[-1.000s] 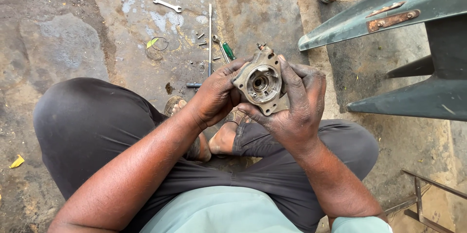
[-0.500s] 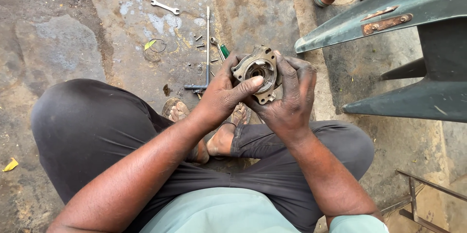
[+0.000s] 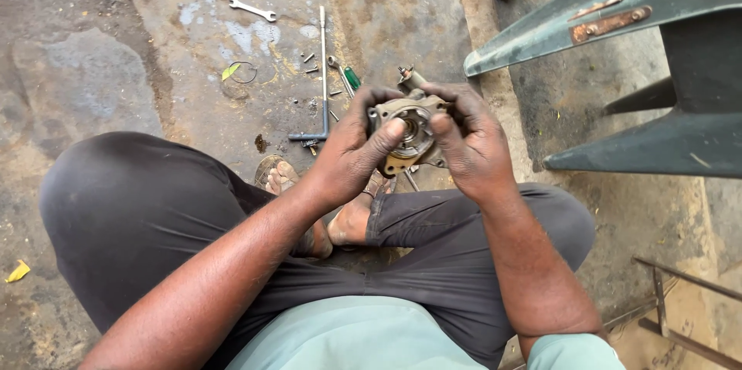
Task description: The recorder is disassembling, cleaning, and repairing a mechanical housing part, likely from a motorcycle, using various hand tools.
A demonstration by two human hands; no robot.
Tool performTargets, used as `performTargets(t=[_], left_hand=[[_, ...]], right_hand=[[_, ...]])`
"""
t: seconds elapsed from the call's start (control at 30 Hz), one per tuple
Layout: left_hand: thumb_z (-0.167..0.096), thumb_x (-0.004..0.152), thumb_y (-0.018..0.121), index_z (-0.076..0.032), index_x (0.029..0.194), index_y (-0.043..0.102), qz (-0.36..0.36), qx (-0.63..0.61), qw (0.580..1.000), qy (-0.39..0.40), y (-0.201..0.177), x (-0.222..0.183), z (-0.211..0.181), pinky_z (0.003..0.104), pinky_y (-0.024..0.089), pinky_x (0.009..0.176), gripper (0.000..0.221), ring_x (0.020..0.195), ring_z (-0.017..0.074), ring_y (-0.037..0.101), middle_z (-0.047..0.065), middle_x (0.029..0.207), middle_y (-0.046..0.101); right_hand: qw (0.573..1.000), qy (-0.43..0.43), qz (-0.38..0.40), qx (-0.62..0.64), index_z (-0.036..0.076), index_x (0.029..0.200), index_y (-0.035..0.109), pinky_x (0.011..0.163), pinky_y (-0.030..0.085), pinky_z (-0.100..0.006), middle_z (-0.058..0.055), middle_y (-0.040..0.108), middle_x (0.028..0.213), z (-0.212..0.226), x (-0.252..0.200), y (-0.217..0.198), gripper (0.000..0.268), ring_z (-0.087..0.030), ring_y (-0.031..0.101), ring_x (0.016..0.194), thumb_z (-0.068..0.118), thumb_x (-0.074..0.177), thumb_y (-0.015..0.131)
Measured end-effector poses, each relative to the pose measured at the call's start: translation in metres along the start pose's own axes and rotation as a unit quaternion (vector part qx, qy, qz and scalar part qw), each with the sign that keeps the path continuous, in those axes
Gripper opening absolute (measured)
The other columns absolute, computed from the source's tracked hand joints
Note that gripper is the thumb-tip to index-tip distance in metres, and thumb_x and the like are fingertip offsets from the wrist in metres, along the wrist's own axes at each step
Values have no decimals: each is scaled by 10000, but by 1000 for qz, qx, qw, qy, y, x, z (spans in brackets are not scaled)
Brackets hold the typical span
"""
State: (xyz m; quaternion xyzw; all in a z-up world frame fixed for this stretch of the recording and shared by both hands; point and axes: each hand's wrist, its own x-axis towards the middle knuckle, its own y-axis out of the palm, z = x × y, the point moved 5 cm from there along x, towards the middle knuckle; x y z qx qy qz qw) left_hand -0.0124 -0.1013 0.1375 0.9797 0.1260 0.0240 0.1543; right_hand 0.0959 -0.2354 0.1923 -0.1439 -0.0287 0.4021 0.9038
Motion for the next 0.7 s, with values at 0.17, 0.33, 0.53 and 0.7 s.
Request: performTargets(t=[0.17, 0.33, 0.53, 0.7], left_hand=[[-558, 1046, 549, -18, 1386, 396, -46, -38, 998, -5, 0, 3, 11, 306, 593, 954, 656, 1162, 170, 660, 165, 1249, 610], [-553, 1008, 556, -2, 1357, 409, -93, -34, 994, -48, -7, 3, 21, 291, 580, 858, 669, 1022, 154, 683, 164, 1109, 691], [-508, 1041, 550, -8, 1309, 487, -63, 34, 995, -71, -16, 4, 15, 294, 552, 887, 571, 1021, 148, 656, 140, 1091, 696], [-429, 987, 604, -27, 1302, 463, -7, 44, 995, -86, -13, 5, 10, 319, 541, 863, 530, 998, 158, 627, 141, 1078, 680]], right_hand=[[999, 14, -6, -44, 56, 1367, 623, 840, 543, -235, -15, 654, 1153, 7, -1, 7, 504, -72, 620, 996, 427, 1027, 662], [996, -5, -22, -85, 81, 1340, 637, 819, 548, -237, -10, 662, 1087, 17, -2, 11, 462, -71, 631, 947, 421, 1029, 675], [986, -56, -1, -154, 110, 1345, 682, 810, 529, -257, -31, 614, 1037, 23, -2, 4, 427, -96, 622, 923, 408, 1040, 678], [984, -55, 33, -165, 122, 1407, 681, 804, 494, -285, -39, 601, 1002, 23, 0, 1, 447, -126, 578, 912, 383, 1044, 683]])
